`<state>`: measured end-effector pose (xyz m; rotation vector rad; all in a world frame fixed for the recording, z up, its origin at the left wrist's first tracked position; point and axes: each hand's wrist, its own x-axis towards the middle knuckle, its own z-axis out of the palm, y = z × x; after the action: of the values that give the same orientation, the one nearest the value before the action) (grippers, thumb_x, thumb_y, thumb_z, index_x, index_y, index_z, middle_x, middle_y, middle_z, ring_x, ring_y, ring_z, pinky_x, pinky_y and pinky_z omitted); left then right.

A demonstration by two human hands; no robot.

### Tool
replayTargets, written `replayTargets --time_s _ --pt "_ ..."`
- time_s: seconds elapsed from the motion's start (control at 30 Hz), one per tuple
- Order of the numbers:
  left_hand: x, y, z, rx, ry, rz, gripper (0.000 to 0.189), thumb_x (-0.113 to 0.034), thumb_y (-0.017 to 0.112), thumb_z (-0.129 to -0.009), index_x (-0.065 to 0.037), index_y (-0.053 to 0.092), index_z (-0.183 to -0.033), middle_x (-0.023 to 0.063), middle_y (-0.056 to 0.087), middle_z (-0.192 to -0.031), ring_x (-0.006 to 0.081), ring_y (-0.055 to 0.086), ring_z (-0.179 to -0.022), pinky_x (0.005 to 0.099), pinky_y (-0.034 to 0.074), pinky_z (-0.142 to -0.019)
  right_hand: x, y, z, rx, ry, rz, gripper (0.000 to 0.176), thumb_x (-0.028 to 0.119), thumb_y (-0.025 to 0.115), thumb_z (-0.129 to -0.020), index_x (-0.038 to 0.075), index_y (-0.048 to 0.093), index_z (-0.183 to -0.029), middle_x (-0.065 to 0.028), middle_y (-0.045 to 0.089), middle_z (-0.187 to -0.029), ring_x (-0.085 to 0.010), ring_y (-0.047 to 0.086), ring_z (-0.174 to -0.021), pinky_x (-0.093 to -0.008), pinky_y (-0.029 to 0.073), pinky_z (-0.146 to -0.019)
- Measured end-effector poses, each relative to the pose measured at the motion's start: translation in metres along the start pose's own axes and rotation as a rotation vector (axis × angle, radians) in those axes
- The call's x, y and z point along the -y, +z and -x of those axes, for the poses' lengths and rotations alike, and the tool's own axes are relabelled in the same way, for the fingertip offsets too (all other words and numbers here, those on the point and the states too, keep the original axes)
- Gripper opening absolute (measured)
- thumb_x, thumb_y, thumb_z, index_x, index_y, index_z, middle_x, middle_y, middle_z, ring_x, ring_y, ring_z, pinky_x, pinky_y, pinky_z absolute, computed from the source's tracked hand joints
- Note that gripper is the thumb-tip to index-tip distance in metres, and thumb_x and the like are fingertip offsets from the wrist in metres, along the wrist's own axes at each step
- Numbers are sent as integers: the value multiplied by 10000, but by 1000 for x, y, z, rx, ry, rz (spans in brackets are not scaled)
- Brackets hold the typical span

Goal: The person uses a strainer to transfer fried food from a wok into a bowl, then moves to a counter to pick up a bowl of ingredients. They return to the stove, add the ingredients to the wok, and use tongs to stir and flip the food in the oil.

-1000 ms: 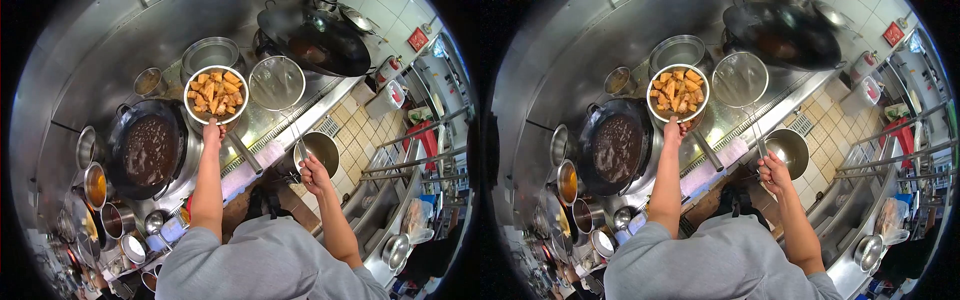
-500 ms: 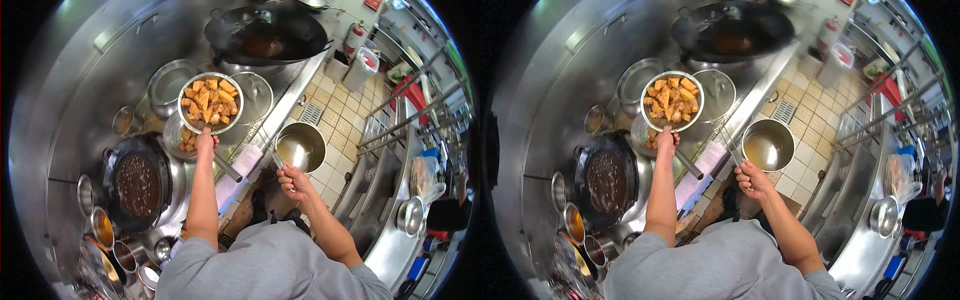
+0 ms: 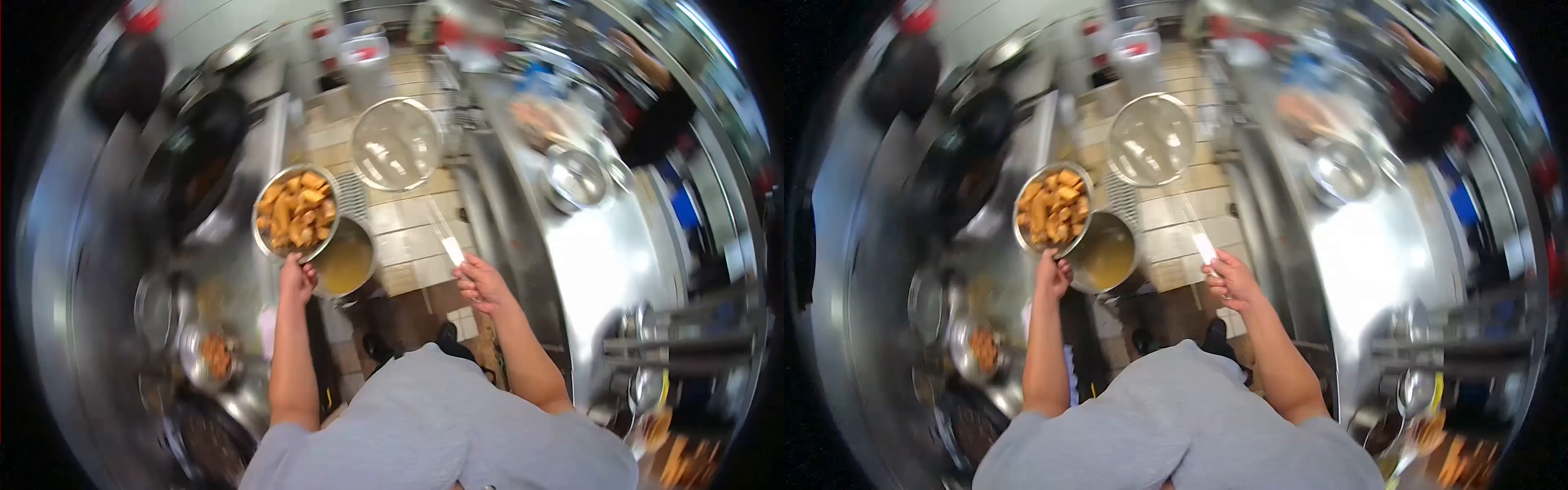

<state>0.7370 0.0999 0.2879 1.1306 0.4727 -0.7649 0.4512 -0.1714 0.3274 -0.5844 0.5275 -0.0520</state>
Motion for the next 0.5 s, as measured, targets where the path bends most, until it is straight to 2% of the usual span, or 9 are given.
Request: replayTargets --time_s 0.03,0.07,0.13,0.23,0.27,0.33,0.5 --pt "13 18 -7 117 -27 -72 153 -272 483 -802 -156 391 -767 -23 369 -533 114 367 -445 257 289 -411 5 -20 12 -11 -46 -24 283 75 391 -895 102 411 -1176 -30 452 -788 -26 302 -480 -133 254 -370" --pt "26 58 9 146 76 -70 157 -283 489 -797 -159 403 -756 -30 362 -521 111 369 -446 260 294 -420 3 -49 20 -61 -69 -42 266 91 404 -894 96 420 -1159 -34 460 -794 -31 304 -479 -136 252 -368" --pt "52 104 0 194 -85 -190 168 -291 474 -802 -157 412 -720 -36 368 -521 111 376 -450 262 302 -432 4 -80 40 -116 -90 -76 208 83 416 -884 85 439 -1090 -45 470 -794 -30 309 -479 -138 239 -357" --pt "104 189 13 279 -173 -323 213 -297 445 -810 -148 406 -664 -35 387 -538 109 390 -468 256 313 -444 -9 -123 62 -114 -135 -225 143 65 435 -869 81 447 -1010 -42 461 -782 -30 301 -472 -143 237 -351" --pt "99 190 5 317 -231 -307 226 -297 436 -813 -144 403 -649 -35 392 -542 109 393 -475 256 319 -450 -20 -104 59 -142 -164 -228 143 65 435 -869 81 447 -1010 -42 461 -782 -30 301 -472 -143 237 -351" --pt "135 229 9 399 -285 -370 204 -273 421 -821 -140 403 -668 -33 389 -546 106 392 -485 260 327 -476 -31 -125 69 -121 -94 -334 106 52 436 -869 77 442 -972 -40 454 -777 -32 298 -473 -145 240 -351" --pt "196 307 35 562 -420 -389 153 -250 432 -809 -155 408 -691 -45 376 -553 103 394 -495 256 321 -479 -66 -145 84 -134 -96 -341 87 49 409 -885 84 450 -953 -26 461 -778 -29 320 -492 -138 249 -357"
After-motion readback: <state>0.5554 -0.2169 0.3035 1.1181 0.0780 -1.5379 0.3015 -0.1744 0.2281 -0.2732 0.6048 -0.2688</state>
